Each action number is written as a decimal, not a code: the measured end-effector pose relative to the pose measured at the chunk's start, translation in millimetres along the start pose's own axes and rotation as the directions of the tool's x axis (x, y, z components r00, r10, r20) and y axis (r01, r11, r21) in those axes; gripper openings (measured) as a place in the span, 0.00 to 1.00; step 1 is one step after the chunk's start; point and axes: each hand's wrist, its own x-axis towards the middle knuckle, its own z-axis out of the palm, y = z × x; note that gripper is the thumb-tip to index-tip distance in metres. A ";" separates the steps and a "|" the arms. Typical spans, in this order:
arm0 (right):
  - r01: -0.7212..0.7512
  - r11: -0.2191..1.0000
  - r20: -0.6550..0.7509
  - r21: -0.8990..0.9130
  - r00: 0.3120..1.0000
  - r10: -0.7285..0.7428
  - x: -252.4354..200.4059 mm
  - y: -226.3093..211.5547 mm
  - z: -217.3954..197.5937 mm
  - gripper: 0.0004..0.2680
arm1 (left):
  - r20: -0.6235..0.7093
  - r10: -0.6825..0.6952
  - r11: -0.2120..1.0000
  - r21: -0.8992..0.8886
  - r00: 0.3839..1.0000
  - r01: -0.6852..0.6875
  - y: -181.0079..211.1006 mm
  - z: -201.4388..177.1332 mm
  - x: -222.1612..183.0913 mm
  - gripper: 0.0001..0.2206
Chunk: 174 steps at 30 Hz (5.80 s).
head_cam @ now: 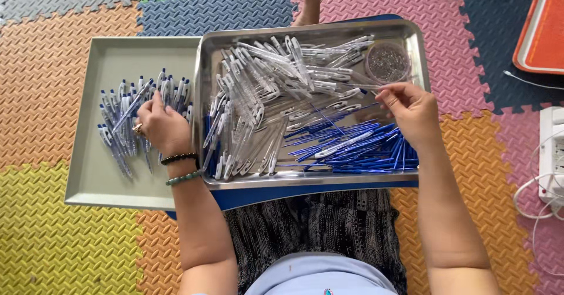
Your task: The person assembles pens by inserting ink refills into plastic barrels and attaching the components by hand while sorting them on a metal tray.
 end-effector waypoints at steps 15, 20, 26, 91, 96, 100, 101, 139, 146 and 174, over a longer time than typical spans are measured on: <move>0.095 0.678 -0.077 -0.729 0.973 -0.219 37.4 90.3 -33.5 0.03 | 0.307 0.728 0.684 -0.384 0.613 -0.620 190.7 -6.9 -154.7 0.12; 0.043 0.625 -0.108 -0.780 0.973 -0.202 41.8 93.0 -45.4 0.03 | 0.342 0.716 0.698 -0.360 0.608 -0.619 197.7 -23.5 -153.0 0.13; 0.014 0.556 -0.134 -0.831 0.965 -0.224 71.0 113.5 -41.4 0.03 | 0.409 0.685 0.726 -0.314 0.603 -0.612 194.6 -25.6 -156.7 0.13; 0.060 0.858 0.035 0.510 0.995 -0.090 41.0 3.2 90.6 0.06 | 0.630 0.622 -0.048 -0.562 0.464 0.826 241.1 -15.2 -132.8 0.15; 0.082 0.891 0.072 0.447 0.989 -0.127 42.9 15.1 89.2 0.05 | 0.667 0.639 -0.087 -0.433 0.384 0.897 238.5 -15.1 -128.9 0.15; 0.081 0.903 0.092 0.423 0.987 -0.132 43.1 16.6 89.3 0.05 | 0.670 0.640 -0.092 -0.421 0.377 0.903 236.7 -17.6 -127.1 0.15; 0.087 0.908 0.100 0.410 0.985 -0.140 43.1 16.3 89.3 0.05 | 0.667 0.644 -0.095 -0.418 0.376 0.904 236.1 -16.2 -127.4 0.15; 0.091 0.938 0.029 0.335 0.994 -0.107 20.4 -33.9 62.3 0.05 | 0.157 0.086 0.991 -0.110 0.984 -0.069 7.2 -108.4 -73.2 0.11; 0.147 0.978 -0.016 0.151 0.989 -0.146 4.4 -22.6 28.1 0.04 | 0.350 -0.070 0.991 0.129 0.934 0.026 -9.8 -111.5 -93.6 0.17; -0.043 0.355 -0.157 -0.934 0.941 -0.298 -8.8 90.7 -52.8 0.16 | 0.572 -0.132 0.973 -0.080 0.809 0.215 56.4 -154.0 -68.3 0.19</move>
